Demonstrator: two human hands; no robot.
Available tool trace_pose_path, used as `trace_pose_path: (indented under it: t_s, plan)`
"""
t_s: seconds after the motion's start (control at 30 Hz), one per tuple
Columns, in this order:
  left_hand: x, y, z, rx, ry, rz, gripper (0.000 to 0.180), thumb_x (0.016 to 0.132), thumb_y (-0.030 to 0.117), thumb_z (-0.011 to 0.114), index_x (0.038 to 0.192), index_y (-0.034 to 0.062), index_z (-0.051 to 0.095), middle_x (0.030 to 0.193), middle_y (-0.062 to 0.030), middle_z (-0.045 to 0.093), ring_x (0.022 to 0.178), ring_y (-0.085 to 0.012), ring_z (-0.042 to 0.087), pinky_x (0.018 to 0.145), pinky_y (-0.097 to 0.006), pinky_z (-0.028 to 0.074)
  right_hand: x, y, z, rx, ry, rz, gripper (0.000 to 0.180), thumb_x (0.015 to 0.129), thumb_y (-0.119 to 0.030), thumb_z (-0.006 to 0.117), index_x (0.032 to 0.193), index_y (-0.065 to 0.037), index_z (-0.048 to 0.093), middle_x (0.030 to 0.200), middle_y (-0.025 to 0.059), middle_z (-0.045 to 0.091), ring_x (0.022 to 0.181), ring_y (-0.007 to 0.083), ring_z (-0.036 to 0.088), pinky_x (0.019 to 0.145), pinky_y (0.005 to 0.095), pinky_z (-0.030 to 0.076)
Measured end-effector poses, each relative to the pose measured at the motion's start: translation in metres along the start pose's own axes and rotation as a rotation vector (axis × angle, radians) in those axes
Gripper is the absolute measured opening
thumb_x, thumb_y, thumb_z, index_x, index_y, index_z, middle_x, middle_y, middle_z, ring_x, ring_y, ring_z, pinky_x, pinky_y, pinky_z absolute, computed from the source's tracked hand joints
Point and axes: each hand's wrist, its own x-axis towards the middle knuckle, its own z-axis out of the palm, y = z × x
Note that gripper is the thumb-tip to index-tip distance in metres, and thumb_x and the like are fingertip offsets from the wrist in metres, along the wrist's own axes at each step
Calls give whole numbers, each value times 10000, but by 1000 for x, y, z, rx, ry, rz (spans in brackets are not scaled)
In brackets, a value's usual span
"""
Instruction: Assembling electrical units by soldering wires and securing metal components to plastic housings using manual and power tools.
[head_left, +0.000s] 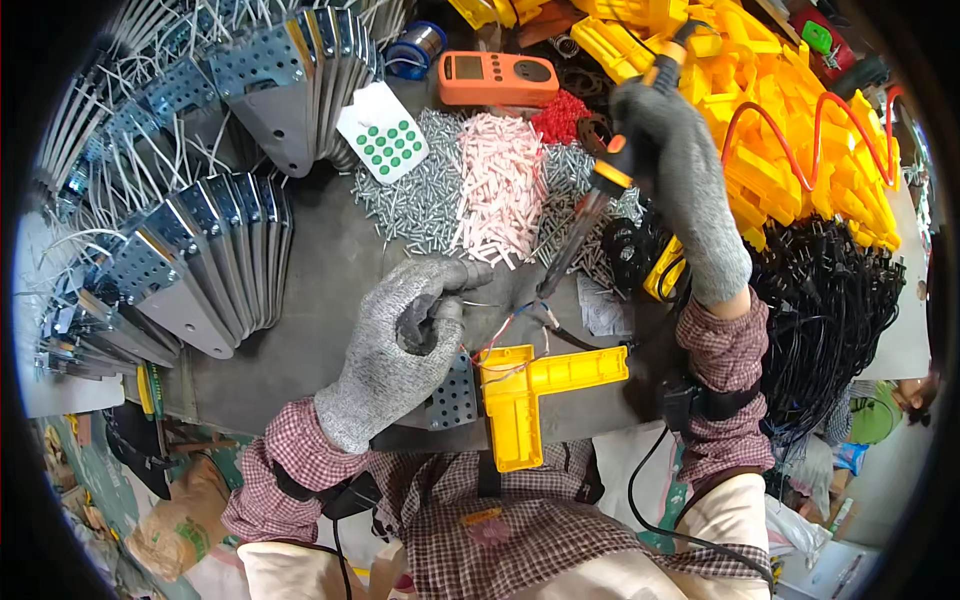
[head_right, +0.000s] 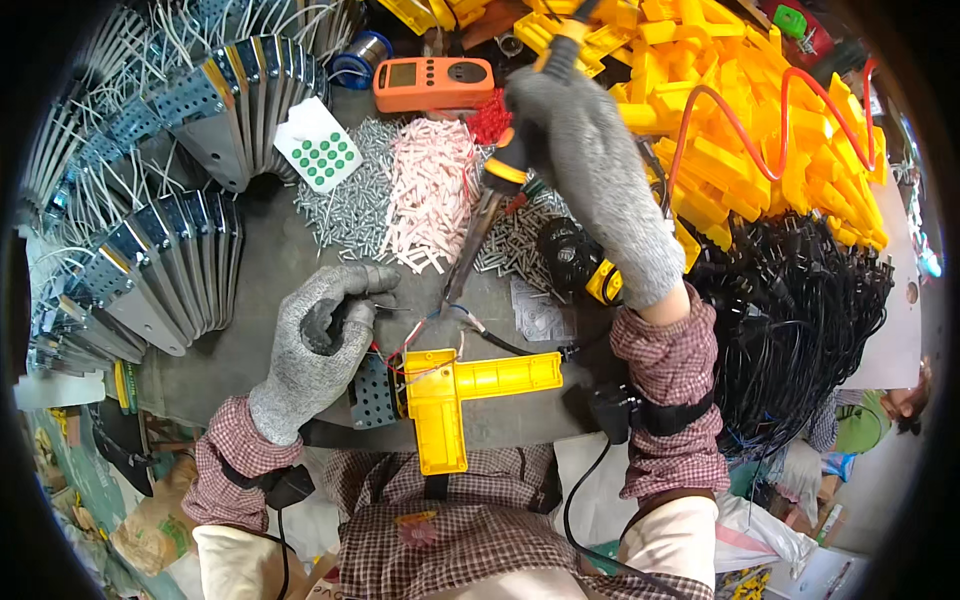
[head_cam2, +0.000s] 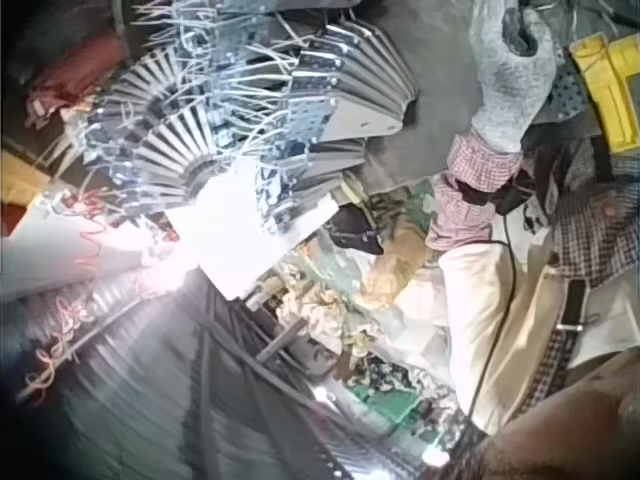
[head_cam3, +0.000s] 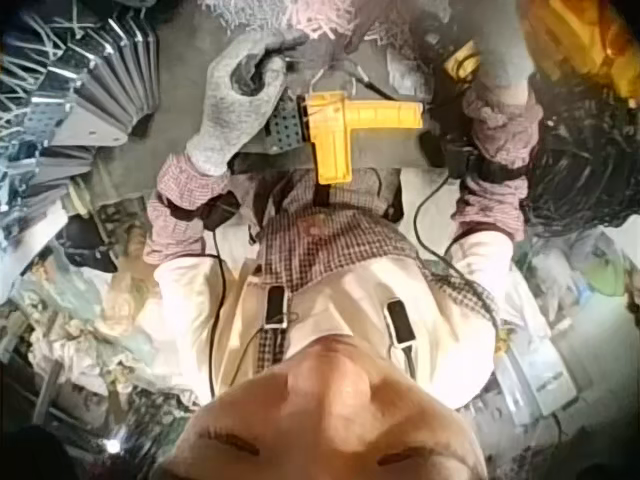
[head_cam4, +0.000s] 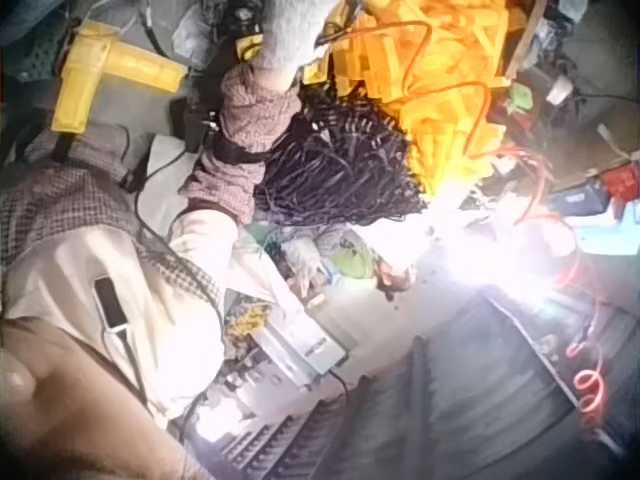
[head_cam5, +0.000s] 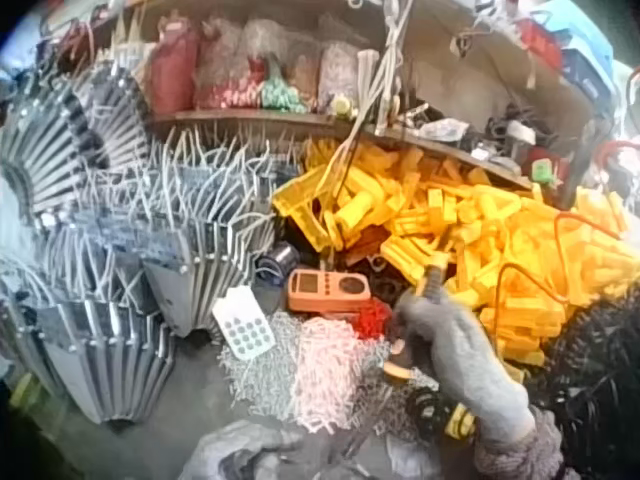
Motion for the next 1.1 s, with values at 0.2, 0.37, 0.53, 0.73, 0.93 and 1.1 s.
trace_pose_path:
  t_s: [0.2, 0.37, 0.53, 0.73, 0.93, 1.1]
  plan:
    - [4, 1, 0, 147, -15, 68, 269, 896, -63, 588, 1141, -8, 683, 1064, -138, 703, 980, -243, 686, 884, -347, 540, 5, 25, 31, -53, -29, -293, 356, 889, 8, 618, 1241, -13, 567, 1054, 209, 645, 929, 345, 665, 776, 414, 539]
    - [5, -2, 2, 221, -16, 75, 286, 889, -55, 589, 1146, 11, 696, 1059, -135, 703, 985, -266, 680, 902, -353, 529, 6, 31, 36, -170, 15, -381, 373, 831, 16, 668, 1196, -23, 599, 1057, 198, 652, 973, 388, 655, 817, 432, 537]
    - [4, -7, 1, 254, -23, 84, 297, 876, -62, 586, 1142, 14, 697, 1060, -137, 701, 990, -285, 679, 899, -365, 528, 11, 19, 37, -245, -26, -349, 393, 810, 32, 686, 1189, -28, 600, 1046, 190, 653, 977, 389, 652, 827, 440, 535]
    - [4, -7, 3, 316, -25, 81, 312, 865, -69, 593, 1149, 17, 688, 1069, -137, 701, 992, -284, 678, 894, -369, 528, 7, 28, 38, -168, -22, -367, 385, 851, 0, 666, 1224, -34, 579, 1089, 196, 637, 972, 388, 648, 837, 428, 542]
    - [5, -7, 2, 304, -33, 92, 332, 849, -80, 598, 1155, 15, 682, 1079, -141, 701, 995, -293, 678, 902, -373, 524, 5, 16, 37, 36, -126, 5, 415, 858, 0, 666, 1258, -41, 563, 1137, 198, 628, 988, 381, 652, 854, 426, 543]
    - [5, -6, 3, 344, -36, 94, 356, 829, -86, 610, 1165, 12, 677, 1083, -147, 706, 1011, -309, 673, 905, -381, 525, 2, 31, 38, -195, -66, -264, 435, 857, -3, 678, 1273, -48, 558, 1145, 197, 629, 1003, 375, 654, 862, 425, 545]
